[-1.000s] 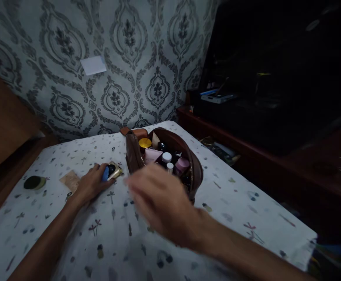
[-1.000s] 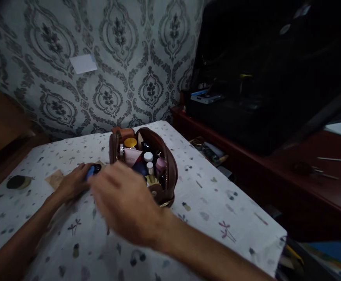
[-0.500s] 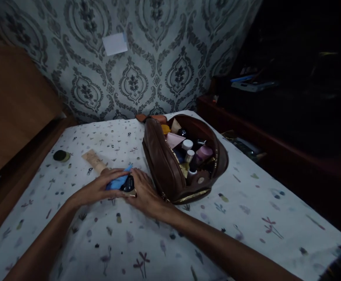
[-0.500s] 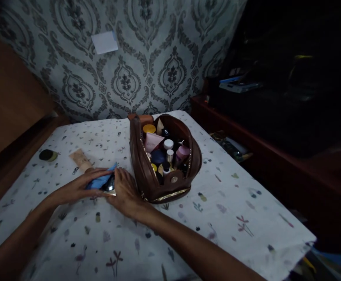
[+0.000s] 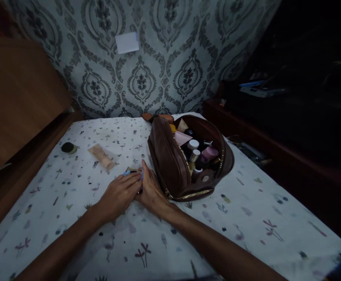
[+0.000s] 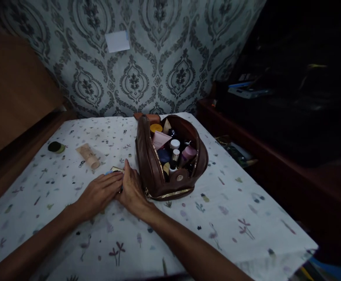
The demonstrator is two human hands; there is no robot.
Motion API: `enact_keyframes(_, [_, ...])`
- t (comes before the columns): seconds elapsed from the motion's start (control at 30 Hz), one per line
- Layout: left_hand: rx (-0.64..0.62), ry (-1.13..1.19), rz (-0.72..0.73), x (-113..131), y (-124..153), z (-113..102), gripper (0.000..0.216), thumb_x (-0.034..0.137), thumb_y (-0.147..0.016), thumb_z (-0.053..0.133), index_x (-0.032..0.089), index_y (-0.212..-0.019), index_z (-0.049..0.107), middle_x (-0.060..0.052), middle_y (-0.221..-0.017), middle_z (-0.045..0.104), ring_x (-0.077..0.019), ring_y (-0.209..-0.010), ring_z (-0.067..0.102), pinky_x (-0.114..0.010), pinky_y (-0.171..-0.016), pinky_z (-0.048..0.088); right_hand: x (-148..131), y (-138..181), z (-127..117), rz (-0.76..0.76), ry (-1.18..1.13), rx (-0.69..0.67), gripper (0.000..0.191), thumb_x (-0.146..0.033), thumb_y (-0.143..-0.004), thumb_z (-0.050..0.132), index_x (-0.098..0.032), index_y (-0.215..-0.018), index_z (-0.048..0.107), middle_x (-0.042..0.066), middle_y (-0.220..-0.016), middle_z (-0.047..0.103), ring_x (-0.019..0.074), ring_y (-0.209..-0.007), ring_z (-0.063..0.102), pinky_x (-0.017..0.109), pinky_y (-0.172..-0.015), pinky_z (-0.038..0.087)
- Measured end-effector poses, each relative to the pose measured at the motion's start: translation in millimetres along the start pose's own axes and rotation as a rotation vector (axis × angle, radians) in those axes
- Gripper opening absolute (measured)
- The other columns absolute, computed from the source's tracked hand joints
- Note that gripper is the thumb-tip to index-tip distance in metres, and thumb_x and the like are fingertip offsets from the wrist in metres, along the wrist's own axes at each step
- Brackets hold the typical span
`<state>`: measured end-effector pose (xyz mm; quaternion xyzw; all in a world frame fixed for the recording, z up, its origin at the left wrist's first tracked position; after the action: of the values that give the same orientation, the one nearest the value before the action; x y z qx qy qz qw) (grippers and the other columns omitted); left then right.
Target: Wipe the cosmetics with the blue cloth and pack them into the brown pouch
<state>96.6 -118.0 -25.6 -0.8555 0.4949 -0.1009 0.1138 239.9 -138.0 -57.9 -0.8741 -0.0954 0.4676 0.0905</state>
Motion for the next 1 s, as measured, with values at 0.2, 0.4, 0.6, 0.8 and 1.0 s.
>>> enact_keyframes(0.2, [0.049, 0.412, -0.402, -39, -9, -7, 0.039, 0.034, -0.099, 0.04, 0.017, -0.123, 0.065, -0.011, -0.124, 0.068, -0.024, -0.116, 0.061, -0.04, -0.105, 0.045, -3, -1, -5, 0.022, -0.05, -0.009, 0.105, -0.023, -0.066, 0.073, -0.01, -0.153, 0.015, 0.021, -0.137, 0.051, 0.0338, -0.129, 0.049, 0.052, -0.108, 0.041])
enact_keyframes(0.4, [0.241, 0.985, -0.678, -45, -7, -2, 0.045, 0.054, -0.083, 0.056, 0.015, -0.1, 0.072, -0.009, -0.101, 0.073, -0.0254, -0.102, 0.063, -0.037, -0.099, 0.045, -1, 5, 0, 0.03, -0.317, -0.004, 0.095, -0.032, -0.067, 0.073, -0.017, -0.147, 0.024, 0.017, -0.132, 0.055, 0.0298, -0.125, 0.054, 0.051, -0.111, 0.039])
enact_keyframes(0.6, [0.38, 1.227, -0.775, -42, 0, 5, 0.052, 0.065, -0.079, 0.051, 0.015, -0.078, 0.063, -0.001, -0.069, 0.06, -0.0146, -0.067, 0.058, -0.026, -0.067, 0.049, -3, 3, 1, 0.211, -0.667, -0.159, 0.08, -0.049, -0.067, 0.078, -0.027, -0.137, 0.045, 0.015, -0.131, 0.062, 0.0305, -0.123, 0.06, 0.048, -0.105, 0.046])
enact_keyframes(0.8, [0.447, 1.314, -0.813, -46, 6, 13, 0.049, 0.064, -0.083, 0.048, 0.018, -0.068, 0.052, 0.002, -0.061, 0.049, -0.0111, -0.056, 0.048, -0.025, -0.057, 0.043, -8, 6, 4, 0.333, -0.843, -0.162, 0.061, -0.056, -0.068, 0.076, -0.032, -0.122, 0.066, 0.016, -0.131, 0.065, 0.0367, -0.12, 0.062, 0.05, -0.097, 0.053])
enact_keyframes(1.0, [0.516, 1.187, -0.76, -42, 7, 7, 0.04, 0.053, -0.088, 0.052, 0.02, -0.066, 0.049, 0.002, -0.064, 0.045, -0.0148, -0.069, 0.05, -0.028, -0.072, 0.045, -3, 4, 4, 0.323, -0.707, -0.137, 0.063, -0.058, -0.071, 0.072, -0.03, -0.128, 0.064, 0.014, -0.125, 0.069, 0.0366, -0.112, 0.067, 0.051, -0.096, 0.055])
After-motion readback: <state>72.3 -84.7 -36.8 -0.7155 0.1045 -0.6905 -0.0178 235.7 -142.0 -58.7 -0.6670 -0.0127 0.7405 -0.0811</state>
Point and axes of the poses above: each hand's wrist, its own y-axis away from the middle knuckle, its own z-axis out of the palm, x = y × z, the point moved 2 cm from there along -y, towards the middle knuckle
